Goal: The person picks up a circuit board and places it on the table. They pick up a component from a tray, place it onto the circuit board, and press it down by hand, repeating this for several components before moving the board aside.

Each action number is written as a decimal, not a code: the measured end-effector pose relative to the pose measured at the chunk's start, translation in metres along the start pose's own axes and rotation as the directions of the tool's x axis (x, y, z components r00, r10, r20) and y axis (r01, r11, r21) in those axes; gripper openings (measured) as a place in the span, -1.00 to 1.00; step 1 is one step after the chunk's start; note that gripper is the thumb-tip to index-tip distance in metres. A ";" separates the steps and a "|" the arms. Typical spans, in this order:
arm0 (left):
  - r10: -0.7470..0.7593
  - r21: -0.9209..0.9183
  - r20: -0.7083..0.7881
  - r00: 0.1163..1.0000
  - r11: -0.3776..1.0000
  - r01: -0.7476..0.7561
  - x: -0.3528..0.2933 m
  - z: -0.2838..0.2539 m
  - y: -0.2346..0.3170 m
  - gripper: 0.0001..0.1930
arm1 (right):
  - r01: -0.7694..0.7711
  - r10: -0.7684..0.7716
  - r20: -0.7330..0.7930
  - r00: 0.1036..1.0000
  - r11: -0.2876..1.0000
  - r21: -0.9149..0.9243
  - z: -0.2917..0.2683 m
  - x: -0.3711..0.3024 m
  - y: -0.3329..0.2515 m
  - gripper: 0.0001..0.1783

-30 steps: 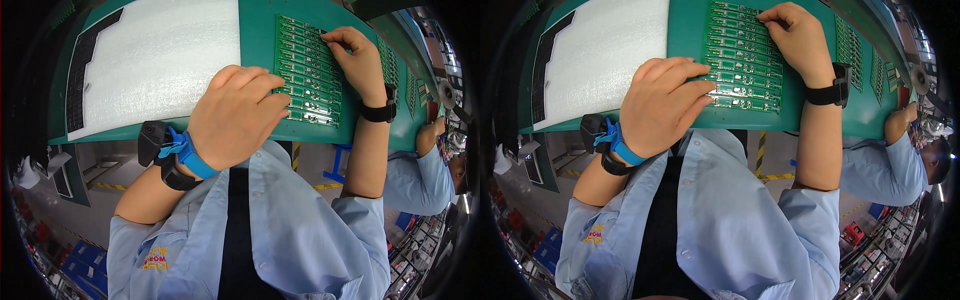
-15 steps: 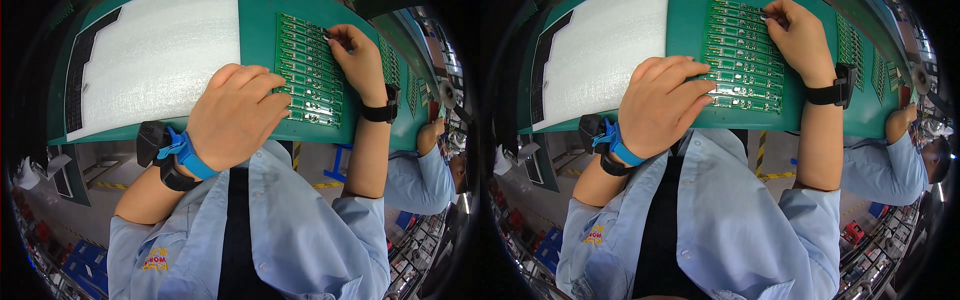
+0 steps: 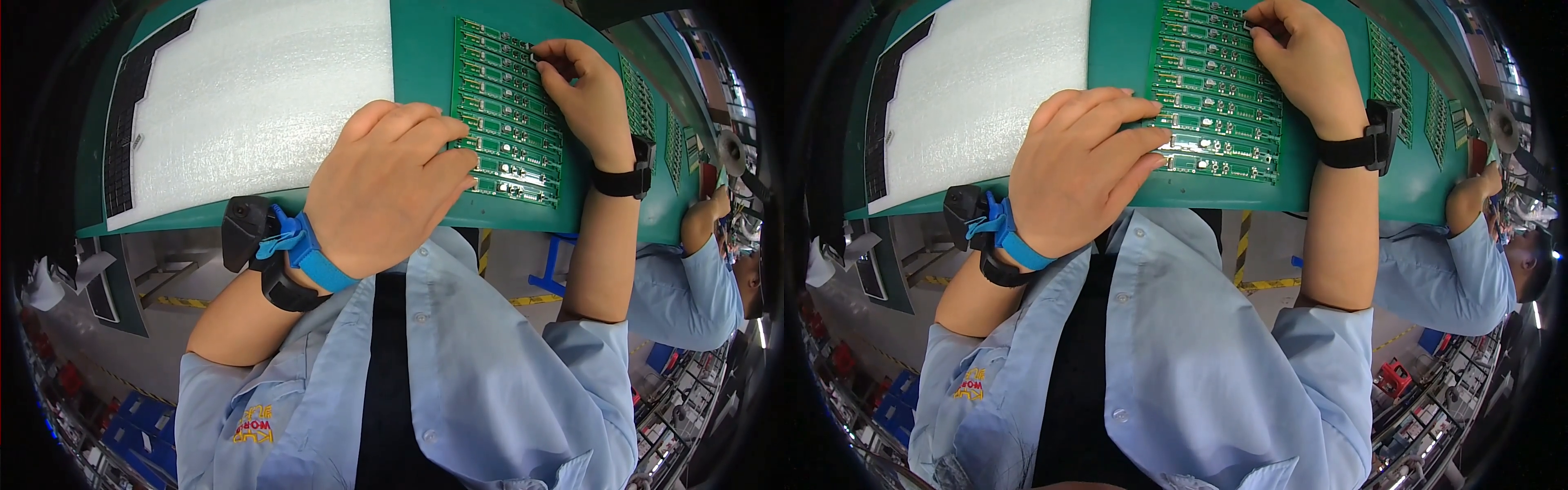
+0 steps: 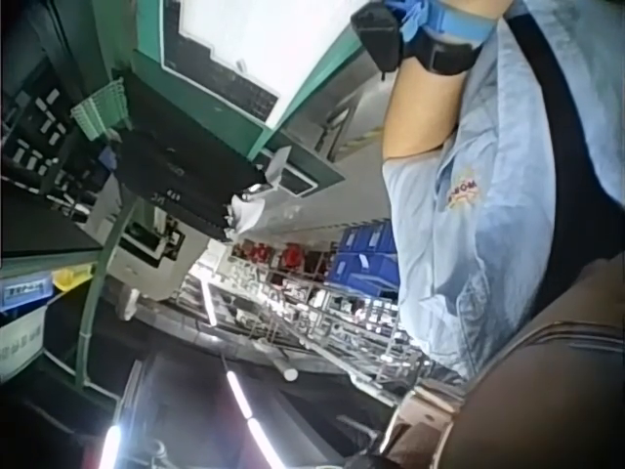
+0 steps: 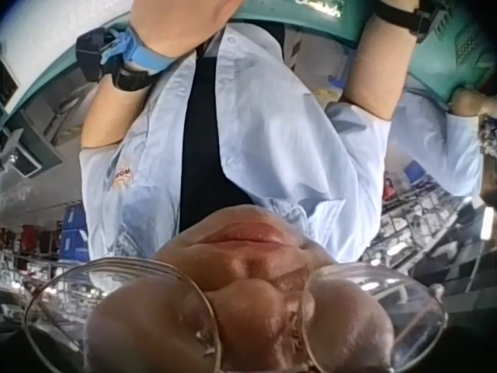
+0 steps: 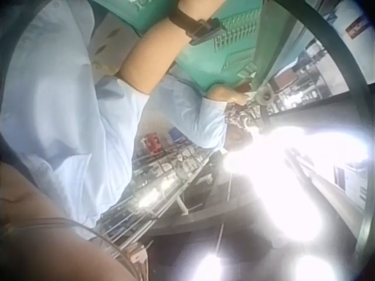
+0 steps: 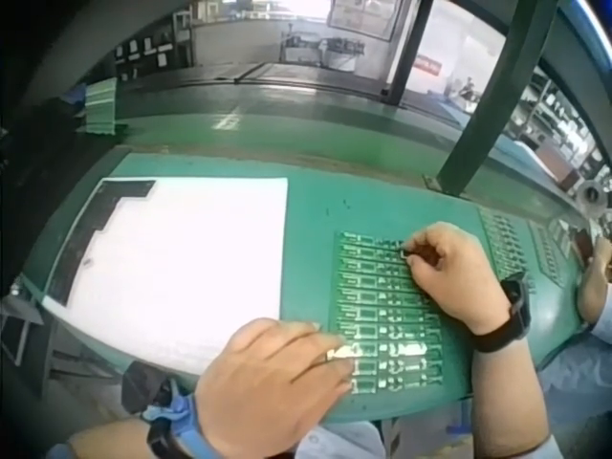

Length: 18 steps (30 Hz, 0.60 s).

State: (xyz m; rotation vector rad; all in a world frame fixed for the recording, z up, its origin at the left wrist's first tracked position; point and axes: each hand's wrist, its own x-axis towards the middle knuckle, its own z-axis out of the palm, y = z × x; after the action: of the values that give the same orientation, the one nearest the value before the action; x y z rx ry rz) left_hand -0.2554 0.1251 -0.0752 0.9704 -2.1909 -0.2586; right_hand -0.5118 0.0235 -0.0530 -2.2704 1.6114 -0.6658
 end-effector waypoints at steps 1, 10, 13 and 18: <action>-0.001 0.000 0.001 1.000 1.000 0.001 0.000 0.000 0.000 -0.81 | 0.009 -0.009 -0.001 1.000 1.000 -0.009 0.000 0.000 0.001 -0.79; 0.022 0.028 -0.024 0.999 0.999 -0.021 0.002 0.004 -0.001 -0.83 | 0.035 -0.035 0.024 0.999 0.999 0.000 -0.002 0.000 0.000 -0.80; 0.027 0.024 -0.037 0.999 0.999 -0.026 0.001 0.005 -0.002 -0.83 | 0.061 -0.060 0.009 0.998 0.998 -0.017 -0.001 0.000 0.000 -0.79; 0.023 0.032 -0.034 0.999 0.999 -0.022 0.002 0.004 -0.001 -0.82 | 0.055 -0.054 0.010 0.998 0.997 -0.051 -0.002 0.002 -0.001 -0.79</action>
State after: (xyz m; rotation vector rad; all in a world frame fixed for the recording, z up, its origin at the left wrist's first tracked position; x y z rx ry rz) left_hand -0.2584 0.1232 -0.0772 0.9598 -2.1796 -0.1955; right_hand -0.5110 0.0224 -0.0505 -2.3582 1.5854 -0.6340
